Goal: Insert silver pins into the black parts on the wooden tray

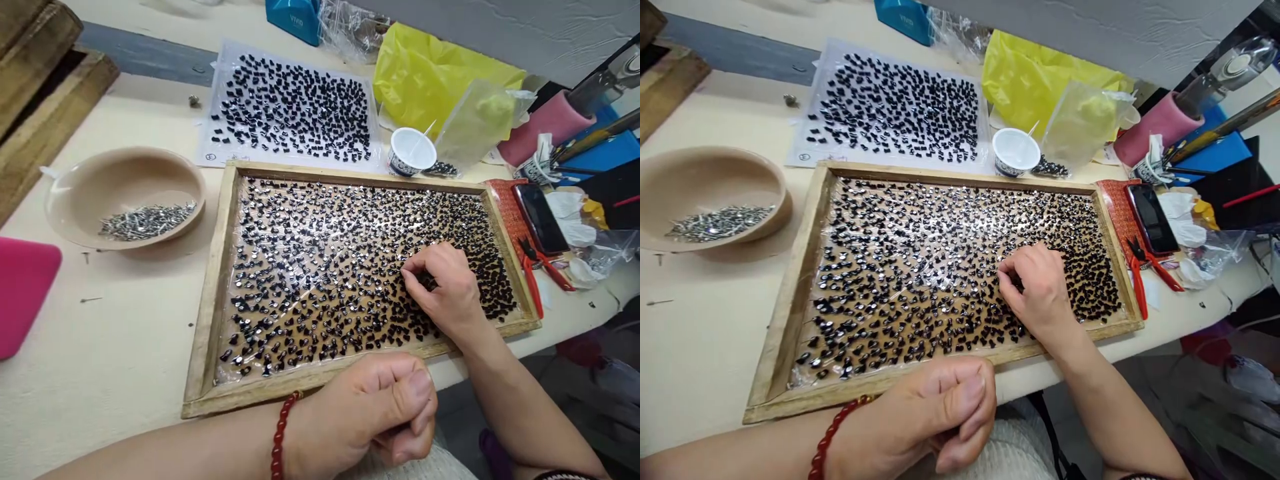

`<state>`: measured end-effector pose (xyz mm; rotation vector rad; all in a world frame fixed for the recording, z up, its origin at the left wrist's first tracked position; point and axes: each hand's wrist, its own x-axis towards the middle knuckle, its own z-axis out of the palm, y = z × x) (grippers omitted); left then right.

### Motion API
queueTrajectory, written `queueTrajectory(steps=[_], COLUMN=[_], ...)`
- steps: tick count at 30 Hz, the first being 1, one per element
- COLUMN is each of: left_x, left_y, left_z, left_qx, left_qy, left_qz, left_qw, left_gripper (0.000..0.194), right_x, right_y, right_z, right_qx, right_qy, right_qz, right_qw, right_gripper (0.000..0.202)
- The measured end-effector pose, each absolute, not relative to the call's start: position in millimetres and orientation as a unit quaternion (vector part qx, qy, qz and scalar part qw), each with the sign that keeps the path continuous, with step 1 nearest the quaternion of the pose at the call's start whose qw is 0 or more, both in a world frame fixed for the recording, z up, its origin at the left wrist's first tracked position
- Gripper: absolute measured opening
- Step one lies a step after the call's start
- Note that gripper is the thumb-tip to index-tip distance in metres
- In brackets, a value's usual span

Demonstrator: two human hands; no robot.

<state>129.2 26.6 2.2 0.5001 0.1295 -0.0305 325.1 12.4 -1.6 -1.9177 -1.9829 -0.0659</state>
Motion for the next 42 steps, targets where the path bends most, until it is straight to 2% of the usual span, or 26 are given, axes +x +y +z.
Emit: queueTrajectory(steps=[8, 19, 26, 31, 34, 37, 39, 42], left_x=[130, 132, 130, 133, 133, 133, 133, 133], left_y=[22, 22, 22, 17, 18, 19, 19, 20], left_z=[-4, -8, -5, -4, -4, -4, -3, -2], left_qx=[0.228, 0.221, 0.288, 0.19, 0.172, 0.163, 0.156, 0.146], left_qy=[0.093, 0.108, 0.118, 0.129, 0.126, 0.145, 0.161, 0.169], left_qz=[0.003, 0.025, 0.036, 0.06, 0.052, 0.06, 0.065, 0.063], left_qw=[0.969, 0.969, 0.95, 0.971, 0.976, 0.974, 0.972, 0.973], left_gripper=[0.028, 0.031, 0.041, 0.032, 0.029, 0.028, 0.029, 0.032], right_x=[325, 326, 326, 328, 328, 323, 317, 309], right_y=[14, 13, 13, 14, 10, -2, -15, -32], right_z=[-5, -6, -6, -6, 1, 17, 29, 41], right_qx=[-0.675, -0.674, -0.675, -0.677, -0.676, -0.662, -0.621, -0.551], right_qy=[-0.715, -0.716, -0.716, -0.713, -0.705, -0.691, -0.689, -0.697], right_qz=[-0.028, -0.032, -0.03, -0.033, -0.029, 0.046, 0.163, 0.279], right_qw=[0.181, 0.177, 0.177, 0.179, 0.212, 0.287, 0.335, 0.363], right_gripper=[0.005, 0.006, 0.007, 0.005, 0.003, 0.007, 0.008, 0.012])
